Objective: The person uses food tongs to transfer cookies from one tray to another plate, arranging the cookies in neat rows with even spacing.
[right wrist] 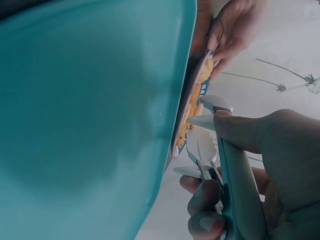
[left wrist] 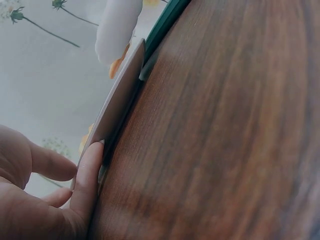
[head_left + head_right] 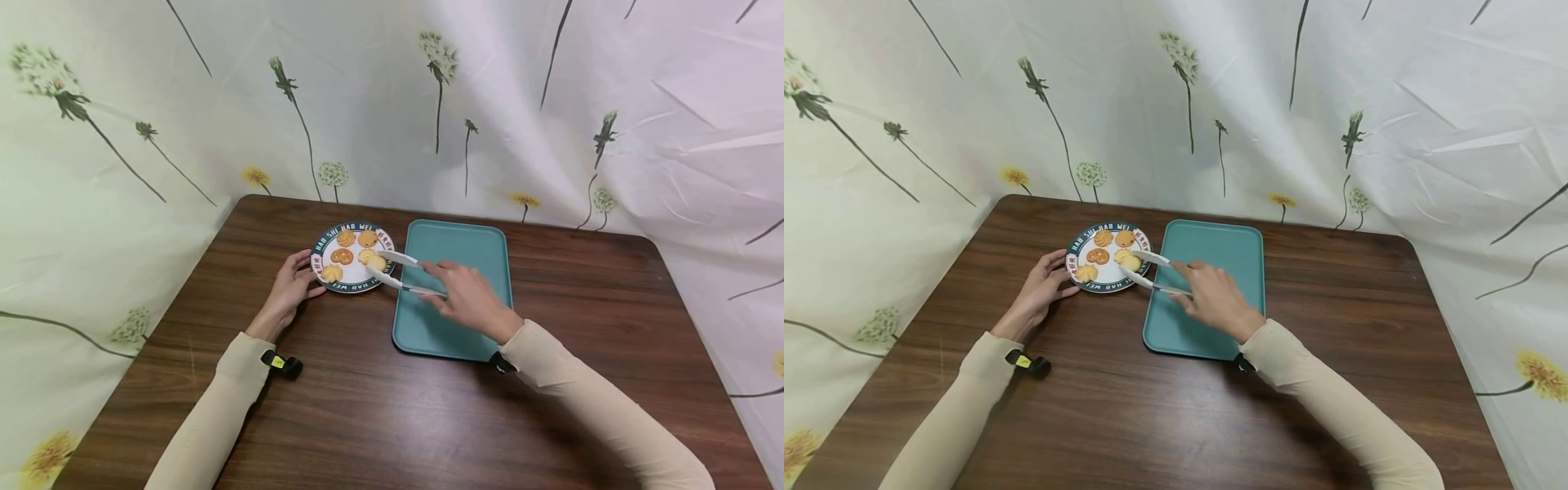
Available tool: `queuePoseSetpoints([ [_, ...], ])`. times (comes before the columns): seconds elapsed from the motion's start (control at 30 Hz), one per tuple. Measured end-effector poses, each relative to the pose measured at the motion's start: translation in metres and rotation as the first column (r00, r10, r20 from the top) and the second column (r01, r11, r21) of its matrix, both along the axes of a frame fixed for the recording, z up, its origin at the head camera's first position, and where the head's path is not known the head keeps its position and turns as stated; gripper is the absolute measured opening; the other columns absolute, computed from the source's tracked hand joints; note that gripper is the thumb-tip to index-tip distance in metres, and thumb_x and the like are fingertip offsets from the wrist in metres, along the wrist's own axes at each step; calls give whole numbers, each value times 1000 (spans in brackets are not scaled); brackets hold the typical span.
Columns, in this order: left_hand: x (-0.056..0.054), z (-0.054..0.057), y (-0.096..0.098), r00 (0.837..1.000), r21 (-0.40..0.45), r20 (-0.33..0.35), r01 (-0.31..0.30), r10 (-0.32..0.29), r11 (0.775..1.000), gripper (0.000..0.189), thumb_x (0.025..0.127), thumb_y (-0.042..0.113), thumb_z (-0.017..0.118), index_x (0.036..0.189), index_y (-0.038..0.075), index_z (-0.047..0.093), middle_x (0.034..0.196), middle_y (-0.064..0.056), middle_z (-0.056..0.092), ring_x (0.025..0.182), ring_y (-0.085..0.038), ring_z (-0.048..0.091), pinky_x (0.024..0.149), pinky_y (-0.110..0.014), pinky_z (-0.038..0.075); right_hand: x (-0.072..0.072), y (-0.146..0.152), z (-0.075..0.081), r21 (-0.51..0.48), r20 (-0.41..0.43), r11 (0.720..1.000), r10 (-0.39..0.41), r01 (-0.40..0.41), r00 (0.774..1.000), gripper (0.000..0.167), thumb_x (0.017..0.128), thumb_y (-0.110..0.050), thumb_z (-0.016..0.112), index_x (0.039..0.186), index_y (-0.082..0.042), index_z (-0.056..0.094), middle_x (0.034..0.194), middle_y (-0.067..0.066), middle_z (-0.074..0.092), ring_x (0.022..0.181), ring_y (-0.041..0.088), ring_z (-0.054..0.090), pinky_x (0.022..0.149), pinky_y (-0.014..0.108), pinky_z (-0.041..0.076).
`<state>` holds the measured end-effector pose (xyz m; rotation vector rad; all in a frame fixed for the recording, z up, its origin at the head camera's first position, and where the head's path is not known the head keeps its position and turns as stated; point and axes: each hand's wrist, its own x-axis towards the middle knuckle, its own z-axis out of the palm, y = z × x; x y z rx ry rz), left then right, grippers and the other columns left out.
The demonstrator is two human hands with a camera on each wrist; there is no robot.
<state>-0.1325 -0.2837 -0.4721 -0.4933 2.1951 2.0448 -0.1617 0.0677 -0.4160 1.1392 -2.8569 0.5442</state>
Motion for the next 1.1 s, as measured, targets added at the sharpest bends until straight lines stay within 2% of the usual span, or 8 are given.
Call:
queuePoseSetpoints([
  [0.77, 1, -1, 0, 1000, 6, -4, 3, -3, 1000, 62, 110, 4, 37, 167, 12, 14, 173, -15, 19, 150, -33, 35, 86, -17, 63, 3, -18, -2, -9, 2, 998, 70, -70, 998, 59, 97, -36, 75, 148, -10, 59, 120, 13, 74, 71, 14, 61, 54, 27, 53],
  [1.1, 2, 0, -1, 1000, 3, -7, 8, -8, 1000, 62, 111, 4, 37, 167, 12, 14, 172, -15, 19, 150, -33, 36, 87, -17, 63, 2, -23, 0, -7, 40, 996, 89, -89, 995, 58, 97, -35, 75, 147, -10, 60, 118, 13, 74, 70, 15, 58, 51, 25, 46],
])
